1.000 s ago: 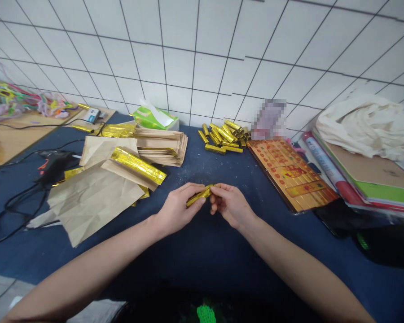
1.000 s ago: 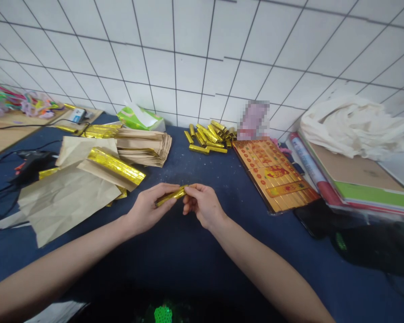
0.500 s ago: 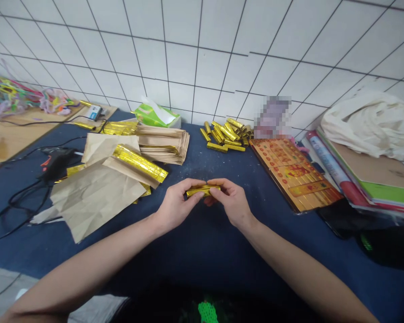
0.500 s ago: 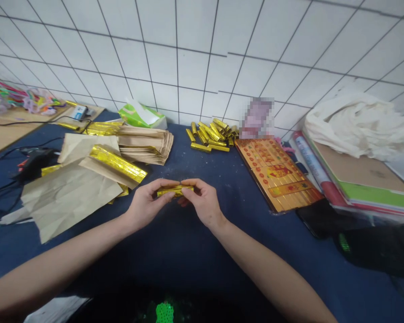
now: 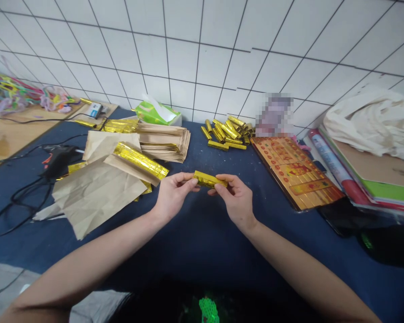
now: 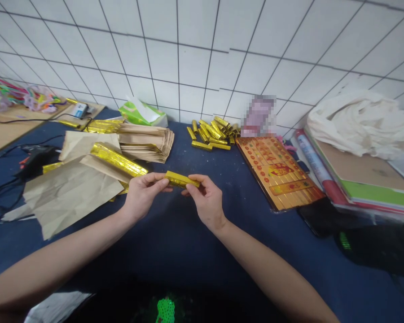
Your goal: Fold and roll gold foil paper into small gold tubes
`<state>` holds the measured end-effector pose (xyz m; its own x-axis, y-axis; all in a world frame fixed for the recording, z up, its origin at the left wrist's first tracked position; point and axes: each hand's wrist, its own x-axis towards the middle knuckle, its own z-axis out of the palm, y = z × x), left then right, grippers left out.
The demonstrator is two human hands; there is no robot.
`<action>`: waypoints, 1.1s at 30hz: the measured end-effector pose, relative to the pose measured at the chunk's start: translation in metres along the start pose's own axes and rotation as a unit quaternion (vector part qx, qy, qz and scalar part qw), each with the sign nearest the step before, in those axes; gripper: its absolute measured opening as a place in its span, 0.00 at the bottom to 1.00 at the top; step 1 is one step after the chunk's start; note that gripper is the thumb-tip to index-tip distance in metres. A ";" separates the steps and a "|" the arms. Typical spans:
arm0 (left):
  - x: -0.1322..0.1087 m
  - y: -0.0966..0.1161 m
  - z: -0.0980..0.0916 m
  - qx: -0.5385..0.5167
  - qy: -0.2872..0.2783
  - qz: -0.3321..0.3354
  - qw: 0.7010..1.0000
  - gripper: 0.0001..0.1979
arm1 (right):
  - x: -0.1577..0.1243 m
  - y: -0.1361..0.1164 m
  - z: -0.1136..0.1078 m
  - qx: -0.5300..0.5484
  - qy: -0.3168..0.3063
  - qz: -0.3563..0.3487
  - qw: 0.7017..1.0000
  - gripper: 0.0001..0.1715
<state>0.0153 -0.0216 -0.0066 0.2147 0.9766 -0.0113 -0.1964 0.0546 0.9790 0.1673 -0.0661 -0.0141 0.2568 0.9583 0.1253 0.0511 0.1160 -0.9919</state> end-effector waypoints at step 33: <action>0.002 0.002 -0.005 0.062 -0.072 -0.032 0.995 0.06 | -0.007 0.006 0.000 -0.101 -0.105 -0.129 0.981 0.12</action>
<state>0.0108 -0.0183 -0.0061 0.3600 0.9314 -0.0535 -0.0599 0.0803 0.9950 0.1657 -0.0726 -0.0207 0.0064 0.9393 0.3429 0.2839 0.3271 -0.9013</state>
